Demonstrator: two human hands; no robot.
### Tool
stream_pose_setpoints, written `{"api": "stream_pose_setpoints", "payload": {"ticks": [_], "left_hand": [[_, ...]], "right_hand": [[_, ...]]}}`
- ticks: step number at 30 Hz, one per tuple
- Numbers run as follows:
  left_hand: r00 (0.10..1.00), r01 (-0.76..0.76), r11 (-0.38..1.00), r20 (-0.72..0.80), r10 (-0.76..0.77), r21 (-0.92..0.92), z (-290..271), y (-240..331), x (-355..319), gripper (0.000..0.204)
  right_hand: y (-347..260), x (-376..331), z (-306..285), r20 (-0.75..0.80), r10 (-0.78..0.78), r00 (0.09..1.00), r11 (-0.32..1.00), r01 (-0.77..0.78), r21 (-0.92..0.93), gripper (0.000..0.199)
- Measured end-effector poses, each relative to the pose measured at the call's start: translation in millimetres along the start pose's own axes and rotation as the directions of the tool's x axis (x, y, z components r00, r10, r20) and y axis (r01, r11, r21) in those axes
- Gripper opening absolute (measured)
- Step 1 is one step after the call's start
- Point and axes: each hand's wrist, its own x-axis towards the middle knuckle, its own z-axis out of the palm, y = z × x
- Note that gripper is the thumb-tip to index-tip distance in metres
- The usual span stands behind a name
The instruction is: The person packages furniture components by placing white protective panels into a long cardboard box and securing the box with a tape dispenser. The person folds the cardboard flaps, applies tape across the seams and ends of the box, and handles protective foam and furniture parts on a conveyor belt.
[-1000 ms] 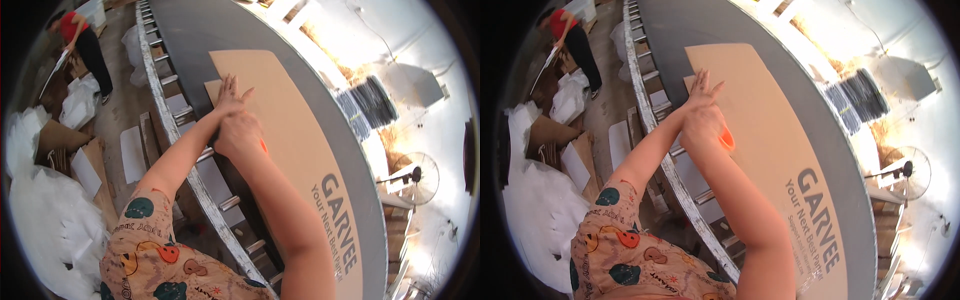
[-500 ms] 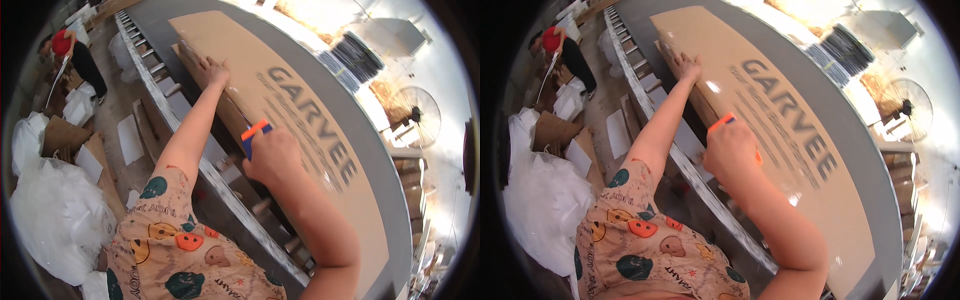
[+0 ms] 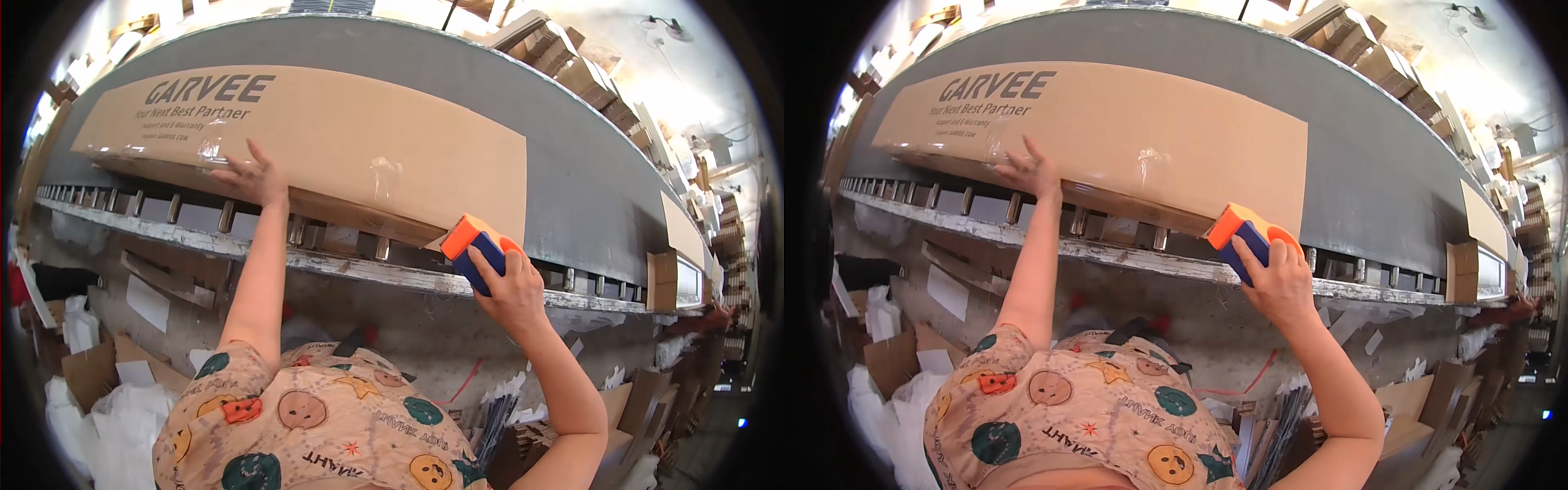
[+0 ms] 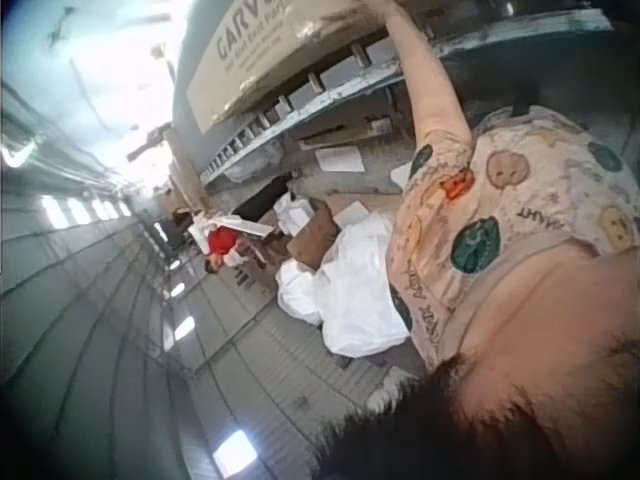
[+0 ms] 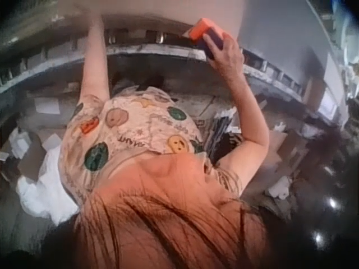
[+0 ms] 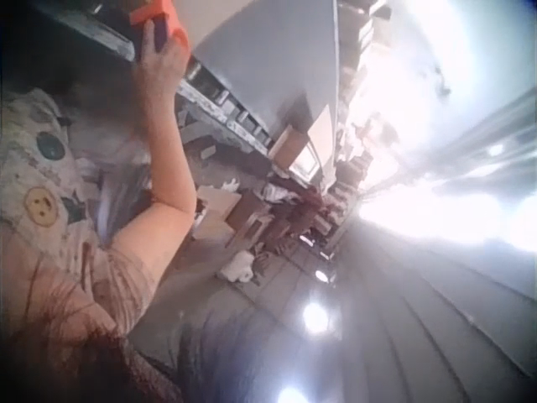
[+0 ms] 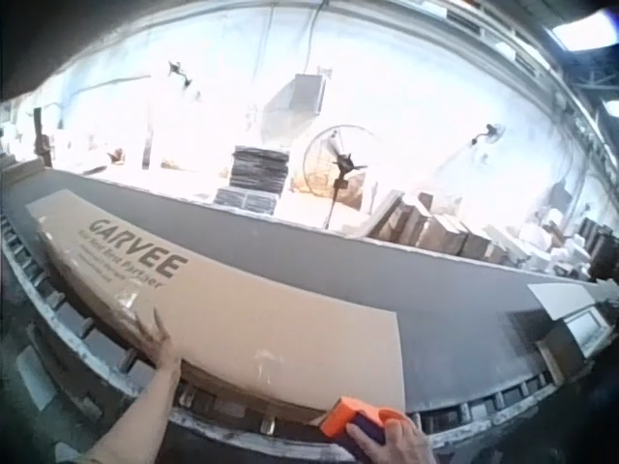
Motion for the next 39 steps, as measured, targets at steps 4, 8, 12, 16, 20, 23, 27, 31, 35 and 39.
{"api": "stream_pose_setpoints", "payload": {"ticks": [4, 8, 12, 16, 20, 23, 27, 31, 35, 39], "left_hand": [[0.997, -0.056, 0.998, 0.054, 0.055, 0.009, -3.0, -5.6, -13.6, 0.088], [0.638, -0.764, 0.625, -0.039, 0.769, -0.162, -23.3, -0.6, -72.9, 0.061], [-0.144, -0.888, -0.006, 0.267, 0.953, -0.46, -36.8, 38.1, -120.4, 0.052], [-0.294, -0.884, -0.18, 0.216, 0.931, -0.431, -18.2, 47.8, -135.3, 0.057], [-0.248, -0.836, -0.076, 0.252, 0.935, -0.543, -1.6, 62.8, -152.9, 0.062], [0.073, -0.973, 0.038, -0.145, 0.987, -0.226, 54.8, 54.4, -204.8, 0.024], [-0.221, -0.744, -0.034, 0.197, 0.955, -0.667, 2.2, 105.0, -243.5, 0.042], [-0.238, -0.684, -0.112, 0.075, 0.968, -0.721, -8.4, 13.6, -114.2, 0.056], [0.011, -0.9, 0.092, 0.188, 0.982, -0.427, -42.0, -88.3, 134.9, 0.059], [0.268, -0.96, 0.28, 0.37, 0.89, 0.02, -88.6, -147.0, 282.7, 0.082]], "right_hand": [[-10.8, -2.4, 2.3, 0.063, 0.033, 0.997, 0.999, -0.031, -0.028, 0.074], [-44.5, 24.4, -5.1, 0.287, 0.137, 0.948, 0.984, -0.096, -0.153, 0.066], [-92.2, 91.6, 2.3, 0.582, 0.303, 0.755, 0.925, -0.086, -0.37, 0.044], [-80.8, 146.2, -8.3, 0.714, 0.428, 0.554, 0.896, -0.154, -0.417, 0.034], [-27.2, 130.0, -54.9, 0.692, 0.584, 0.423, 0.778, -0.535, -0.329, 0.041], [-23.6, 90.2, -55.2, 0.706, 0.497, 0.504, 0.805, -0.572, -0.158, 0.042], [-45.1, 121.7, -100.5, 0.708, 0.441, 0.551, 0.606, -0.765, 0.218, 0.063], [-93.0, 239.1, -31.1, 0.486, 0.201, 0.851, 0.276, -0.525, 0.805, 0.057], [-121.8, 324.2, 56.1, 0.525, 0.087, 0.847, -0.241, -0.493, 0.836, 0.038], [-122.6, 375.2, 103.4, 0.511, -0.055, 0.858, -0.432, -0.482, 0.762, 0.049]]}}
